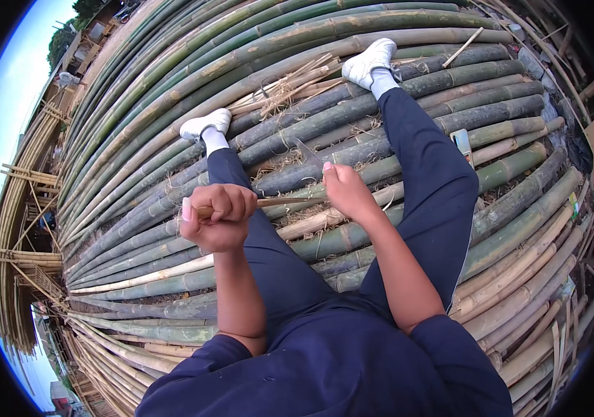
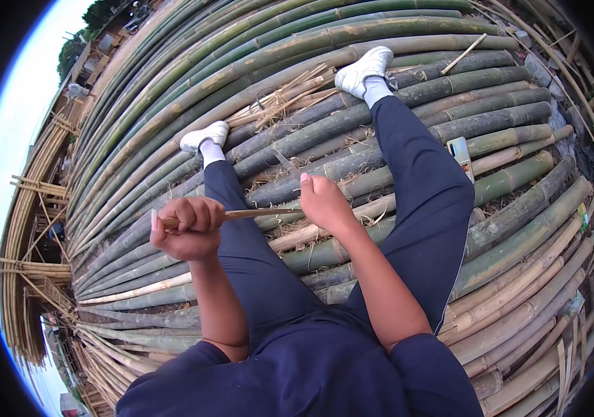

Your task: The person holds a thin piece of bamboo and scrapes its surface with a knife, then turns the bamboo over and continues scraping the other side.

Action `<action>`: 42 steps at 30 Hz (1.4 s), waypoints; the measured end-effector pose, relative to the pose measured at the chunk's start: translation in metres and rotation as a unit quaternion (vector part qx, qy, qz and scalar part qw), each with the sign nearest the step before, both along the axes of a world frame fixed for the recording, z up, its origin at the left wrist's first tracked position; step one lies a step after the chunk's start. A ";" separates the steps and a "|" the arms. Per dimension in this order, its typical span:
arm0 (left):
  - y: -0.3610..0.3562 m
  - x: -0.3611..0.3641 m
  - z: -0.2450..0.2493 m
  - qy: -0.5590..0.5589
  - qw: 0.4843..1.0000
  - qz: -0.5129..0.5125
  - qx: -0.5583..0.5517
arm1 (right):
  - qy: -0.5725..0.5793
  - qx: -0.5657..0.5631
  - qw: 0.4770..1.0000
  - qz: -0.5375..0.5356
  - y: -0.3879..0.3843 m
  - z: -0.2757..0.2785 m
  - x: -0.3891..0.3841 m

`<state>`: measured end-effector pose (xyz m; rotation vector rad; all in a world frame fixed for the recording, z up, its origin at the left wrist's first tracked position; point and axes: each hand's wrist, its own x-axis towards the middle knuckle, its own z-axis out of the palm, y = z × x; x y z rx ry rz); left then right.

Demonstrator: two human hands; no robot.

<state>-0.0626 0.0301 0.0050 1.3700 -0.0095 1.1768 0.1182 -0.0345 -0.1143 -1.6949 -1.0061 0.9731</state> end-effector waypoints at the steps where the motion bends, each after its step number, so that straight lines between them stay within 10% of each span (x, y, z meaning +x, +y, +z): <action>1: 0.004 0.002 -0.006 0.030 1.000 -0.006 -0.004 | -0.004 0.005 1.000 -0.007 0.002 -0.005 0.000; 14: -0.010 0.008 0.010 0.034 0.999 0.017 0.026 | 0.016 -0.014 1.000 0.022 -0.002 -0.002 -0.005; 19: -0.013 0.012 0.006 0.026 0.998 0.057 -0.008 | 0.073 0.134 0.986 0.066 -0.030 0.085 -0.062; 27: 0.001 -0.009 0.007 0.005 0.993 0.107 -0.047 | -0.124 -0.033 0.991 0.049 -0.008 -0.090 -0.083; 34: -0.014 -0.008 0.001 0.001 0.999 0.046 -0.020 | -0.101 0.125 0.986 0.051 -0.027 0.089 -0.092; 38: -0.018 -0.011 0.002 -0.013 0.999 0.043 -0.015 | -0.148 0.045 0.988 0.017 -0.009 -0.032 -0.093; 42: -0.018 -0.013 -0.001 -0.021 0.999 0.045 -0.008 | -0.125 0.027 0.991 0.039 -0.016 -0.022 -0.080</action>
